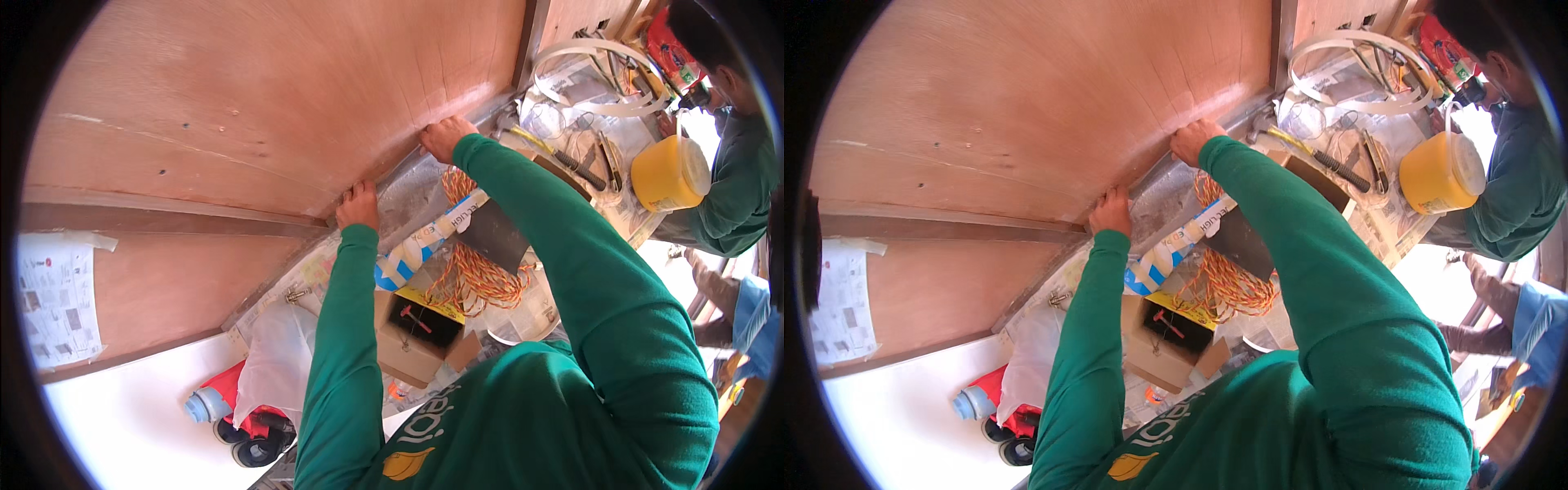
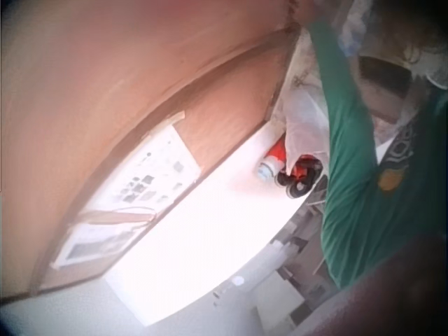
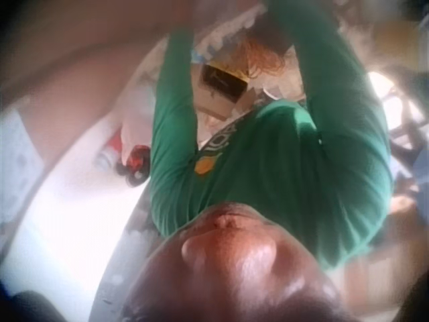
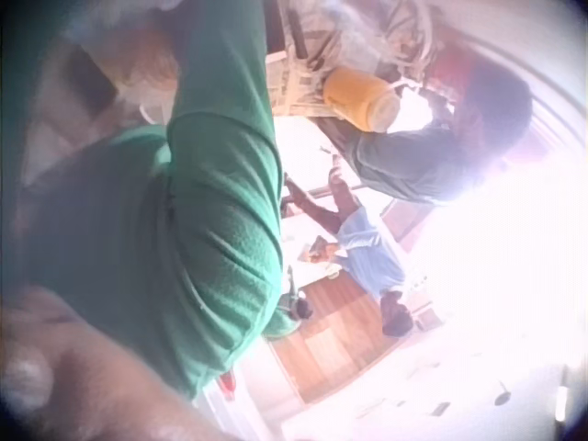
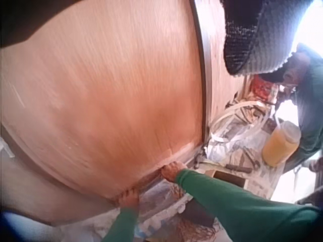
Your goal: The person installs wooden cabinet panels onto a wall, using a metal level to align them. They repeatedly adjust the panels and use the level to check for straightness, working in a room with construction materials and another worker present.
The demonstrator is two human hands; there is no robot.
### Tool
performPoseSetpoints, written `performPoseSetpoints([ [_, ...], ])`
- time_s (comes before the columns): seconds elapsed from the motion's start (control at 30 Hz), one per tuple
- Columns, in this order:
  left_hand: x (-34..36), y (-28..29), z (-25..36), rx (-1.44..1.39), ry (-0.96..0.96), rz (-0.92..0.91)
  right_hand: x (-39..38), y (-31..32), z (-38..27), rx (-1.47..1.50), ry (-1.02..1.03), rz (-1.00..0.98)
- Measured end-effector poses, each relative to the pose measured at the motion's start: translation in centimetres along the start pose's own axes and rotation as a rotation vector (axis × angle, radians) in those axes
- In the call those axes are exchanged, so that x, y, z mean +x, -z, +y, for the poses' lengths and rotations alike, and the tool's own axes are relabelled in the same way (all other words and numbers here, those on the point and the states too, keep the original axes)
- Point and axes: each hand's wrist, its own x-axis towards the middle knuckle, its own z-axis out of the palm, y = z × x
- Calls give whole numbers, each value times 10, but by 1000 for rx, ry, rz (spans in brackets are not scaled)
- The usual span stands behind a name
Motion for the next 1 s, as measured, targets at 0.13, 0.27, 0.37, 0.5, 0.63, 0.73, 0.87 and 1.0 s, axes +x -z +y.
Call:
performPoseSetpoints([
  [0.13, 6, 5, -5, -14, -39, -1, -3, 23, -8, -2, -42, 90],
  [0.27, 12, 14, 1, -20, -61, -36, -5, 20, -3, -13, -47, 125],
  [0.37, 12, 5, 3, -47, -24, -79, -4, 11, -1, -33, -41, 185],
  [0.5, 8, 10, 9, -32, -67, -38, -8, 3, 3, -47, -8, 184],
  [0.63, 5, 12, 8, -30, -61, -70, -9, 2, -2, -24, -29, 152],
  [0.73, 4, 9, 6, 8, -91, -61, -7, -4, 0, -25, -64, 144],
  [0.87, -1, -8, 2, 39, -106, -17, -11, -22, 1, -77, -108, 190],
  [1.0, 17, 0, 7, 9, -75, -6, -7, 12, 18, -93, -79, 21],
])
